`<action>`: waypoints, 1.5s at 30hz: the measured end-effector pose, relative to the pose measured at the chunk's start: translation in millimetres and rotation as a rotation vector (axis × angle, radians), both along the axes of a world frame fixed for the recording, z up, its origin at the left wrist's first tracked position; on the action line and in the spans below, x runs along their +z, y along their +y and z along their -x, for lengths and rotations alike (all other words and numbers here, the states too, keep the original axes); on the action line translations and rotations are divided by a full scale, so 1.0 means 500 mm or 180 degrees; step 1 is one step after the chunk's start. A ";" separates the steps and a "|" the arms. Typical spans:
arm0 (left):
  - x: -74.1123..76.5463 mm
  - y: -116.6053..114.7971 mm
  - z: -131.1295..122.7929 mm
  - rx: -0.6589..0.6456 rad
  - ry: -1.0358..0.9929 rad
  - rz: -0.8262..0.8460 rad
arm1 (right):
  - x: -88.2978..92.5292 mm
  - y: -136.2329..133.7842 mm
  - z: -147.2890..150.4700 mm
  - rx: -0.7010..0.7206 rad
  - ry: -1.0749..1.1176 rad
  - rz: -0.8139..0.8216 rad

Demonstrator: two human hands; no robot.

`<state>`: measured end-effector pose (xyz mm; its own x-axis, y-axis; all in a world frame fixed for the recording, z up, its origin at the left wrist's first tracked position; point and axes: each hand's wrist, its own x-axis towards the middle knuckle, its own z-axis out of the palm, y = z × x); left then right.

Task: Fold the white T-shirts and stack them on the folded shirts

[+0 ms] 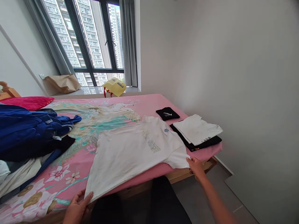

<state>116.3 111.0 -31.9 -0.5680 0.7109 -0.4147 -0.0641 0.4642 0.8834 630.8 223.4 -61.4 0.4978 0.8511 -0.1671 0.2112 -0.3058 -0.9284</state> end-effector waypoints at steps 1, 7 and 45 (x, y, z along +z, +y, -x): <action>-0.005 -0.005 0.000 -0.0020 0.0045 0.0031 | 0.001 -0.006 -0.006 0.0010 -0.0148 0.0030; -0.019 -0.009 -0.009 -0.0009 0.0194 0.0063 | 0.046 -0.044 0.042 0.0397 -0.2080 -0.1046; 0.032 0.035 -0.035 -0.1142 0.2896 -0.0592 | 0.112 0.000 0.143 0.2309 -0.2514 -0.0965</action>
